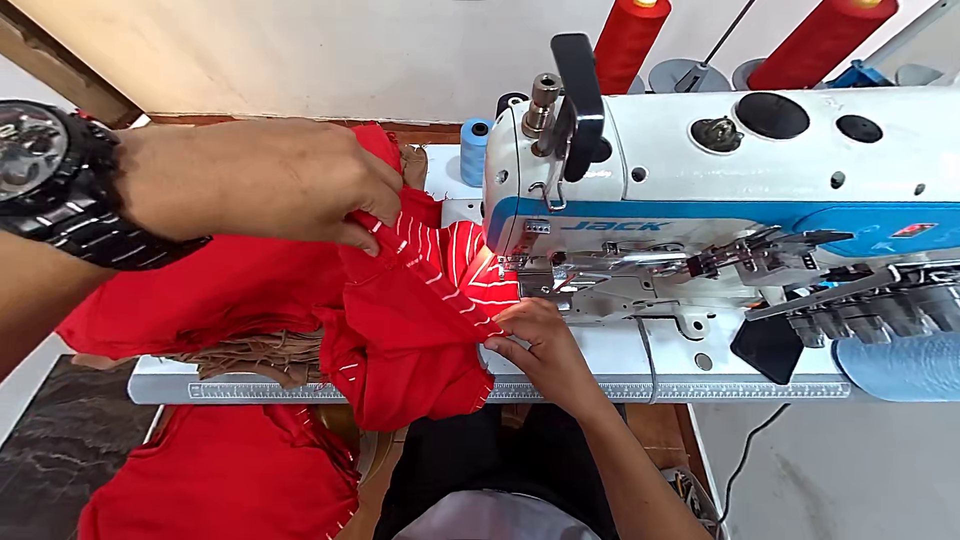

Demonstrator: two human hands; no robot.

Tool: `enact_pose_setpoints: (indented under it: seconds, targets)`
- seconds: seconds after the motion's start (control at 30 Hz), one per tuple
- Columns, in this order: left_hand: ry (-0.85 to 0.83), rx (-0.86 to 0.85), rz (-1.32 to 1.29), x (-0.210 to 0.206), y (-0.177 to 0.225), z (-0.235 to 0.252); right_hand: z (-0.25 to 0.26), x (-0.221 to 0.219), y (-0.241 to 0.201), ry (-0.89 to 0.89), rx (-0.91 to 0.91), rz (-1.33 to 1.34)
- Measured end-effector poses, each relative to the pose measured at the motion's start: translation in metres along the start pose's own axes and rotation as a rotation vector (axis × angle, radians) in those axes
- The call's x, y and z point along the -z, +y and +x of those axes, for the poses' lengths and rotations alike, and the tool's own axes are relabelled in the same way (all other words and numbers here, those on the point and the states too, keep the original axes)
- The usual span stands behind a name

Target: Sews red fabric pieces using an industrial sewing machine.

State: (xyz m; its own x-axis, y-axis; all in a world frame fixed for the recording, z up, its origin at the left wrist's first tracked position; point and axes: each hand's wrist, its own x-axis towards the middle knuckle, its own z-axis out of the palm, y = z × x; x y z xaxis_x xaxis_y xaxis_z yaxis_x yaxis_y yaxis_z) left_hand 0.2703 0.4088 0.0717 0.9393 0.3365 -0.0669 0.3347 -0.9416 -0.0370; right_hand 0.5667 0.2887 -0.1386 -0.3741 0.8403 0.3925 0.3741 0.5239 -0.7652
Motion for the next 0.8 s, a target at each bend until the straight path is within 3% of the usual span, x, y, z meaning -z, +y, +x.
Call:
enact_pose_setpoints:
  seconds: [0.23,0.4,0.57,0.73,0.8]
  targets:
    - [-0.068,0.132,-0.392,-0.008,-0.001,-0.012,-0.002,0.000,0.000,-0.018,-0.007,0.006]
    - [-0.212,0.218,-0.134,0.004,0.002,-0.021,-0.001,0.001,0.000,-0.020,-0.005,-0.008]
    - [-0.112,0.182,-0.299,0.006,0.004,-0.028,0.000,0.001,-0.001,-0.023,0.000,-0.017]
    - [0.178,0.052,-0.545,-0.010,0.077,-0.017,-0.021,-0.002,-0.018,-0.077,0.057,-0.034]
    - [0.313,0.263,-0.407,-0.035,0.098,-0.013,-0.043,-0.007,-0.022,-0.113,0.040,0.011]
